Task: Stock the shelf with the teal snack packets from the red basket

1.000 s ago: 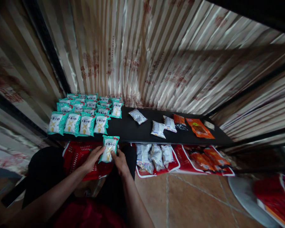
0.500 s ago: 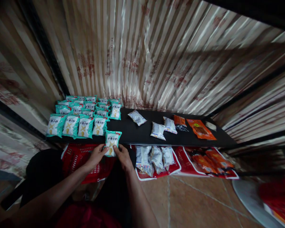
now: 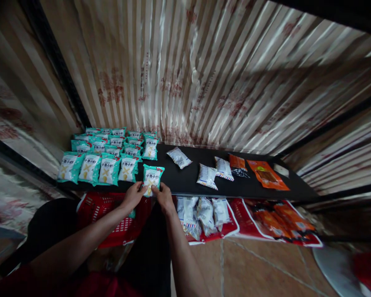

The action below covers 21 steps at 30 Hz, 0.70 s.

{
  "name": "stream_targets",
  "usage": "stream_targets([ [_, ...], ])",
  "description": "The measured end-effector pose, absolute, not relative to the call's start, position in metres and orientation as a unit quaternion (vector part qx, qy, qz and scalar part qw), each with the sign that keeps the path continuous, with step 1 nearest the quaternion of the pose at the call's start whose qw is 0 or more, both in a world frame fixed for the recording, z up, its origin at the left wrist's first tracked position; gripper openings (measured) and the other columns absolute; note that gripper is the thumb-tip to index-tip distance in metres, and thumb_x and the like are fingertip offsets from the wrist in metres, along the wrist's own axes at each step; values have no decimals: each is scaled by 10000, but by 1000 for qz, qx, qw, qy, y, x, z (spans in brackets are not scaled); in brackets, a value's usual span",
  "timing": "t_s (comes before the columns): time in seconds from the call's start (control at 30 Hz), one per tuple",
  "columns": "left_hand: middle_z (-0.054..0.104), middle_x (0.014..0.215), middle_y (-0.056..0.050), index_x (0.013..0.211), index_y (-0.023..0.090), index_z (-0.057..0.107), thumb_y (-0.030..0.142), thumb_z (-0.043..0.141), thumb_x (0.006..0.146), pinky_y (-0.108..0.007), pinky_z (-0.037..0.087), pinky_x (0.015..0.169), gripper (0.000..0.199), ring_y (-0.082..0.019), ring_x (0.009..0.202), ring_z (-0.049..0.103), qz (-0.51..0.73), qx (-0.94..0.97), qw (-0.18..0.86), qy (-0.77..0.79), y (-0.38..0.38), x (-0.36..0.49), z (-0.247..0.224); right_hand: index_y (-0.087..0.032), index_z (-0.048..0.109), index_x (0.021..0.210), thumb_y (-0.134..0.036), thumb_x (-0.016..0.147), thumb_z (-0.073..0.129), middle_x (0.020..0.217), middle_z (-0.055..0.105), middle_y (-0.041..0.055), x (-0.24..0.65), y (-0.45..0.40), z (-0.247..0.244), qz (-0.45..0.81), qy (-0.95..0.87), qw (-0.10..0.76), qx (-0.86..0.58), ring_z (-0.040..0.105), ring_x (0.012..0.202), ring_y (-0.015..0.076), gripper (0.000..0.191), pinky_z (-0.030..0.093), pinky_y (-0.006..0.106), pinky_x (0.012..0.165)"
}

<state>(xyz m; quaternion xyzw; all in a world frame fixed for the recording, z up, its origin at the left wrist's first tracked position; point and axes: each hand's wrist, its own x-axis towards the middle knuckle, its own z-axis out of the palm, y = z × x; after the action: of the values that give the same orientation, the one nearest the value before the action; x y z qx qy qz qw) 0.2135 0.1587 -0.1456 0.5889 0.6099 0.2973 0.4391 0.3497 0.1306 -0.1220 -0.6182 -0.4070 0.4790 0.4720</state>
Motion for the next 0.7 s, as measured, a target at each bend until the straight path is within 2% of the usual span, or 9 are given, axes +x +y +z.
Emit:
stream_targets([
  [0.2, 647, 1093, -147, 1117, 131, 580, 311, 539, 822, -325, 431, 871, 348, -237, 1022, 598, 291, 610, 376, 634, 168, 229, -138, -129, 668, 910, -478, 616, 693, 779, 699, 56, 360, 145, -127, 466, -397, 474, -633, 600, 696, 192, 457, 470, 300, 651],
  [0.43, 608, 1123, -149, 1162, 115, 543, 231, 482, 828, -366, 414, 951, 359, -242, 1083, 554, 319, 643, 291, 632, 177, 246, -144, -127, 664, 889, -479, 660, 644, 797, 692, 50, 368, 162, -125, 447, -419, 463, -641, 580, 686, 173, 421, 451, 274, 633],
  [0.7, 517, 1259, -186, 1240, 76, 458, 140, 456, 778, -441, 357, 1050, 467, -275, 1218, 453, 385, 678, 225, 584, 175, 255, -160, -143, 663, 893, -449, 670, 622, 820, 683, 47, 372, 191, -135, 415, -434, 460, -654, 584, 732, 185, 380, 457, 289, 675],
])
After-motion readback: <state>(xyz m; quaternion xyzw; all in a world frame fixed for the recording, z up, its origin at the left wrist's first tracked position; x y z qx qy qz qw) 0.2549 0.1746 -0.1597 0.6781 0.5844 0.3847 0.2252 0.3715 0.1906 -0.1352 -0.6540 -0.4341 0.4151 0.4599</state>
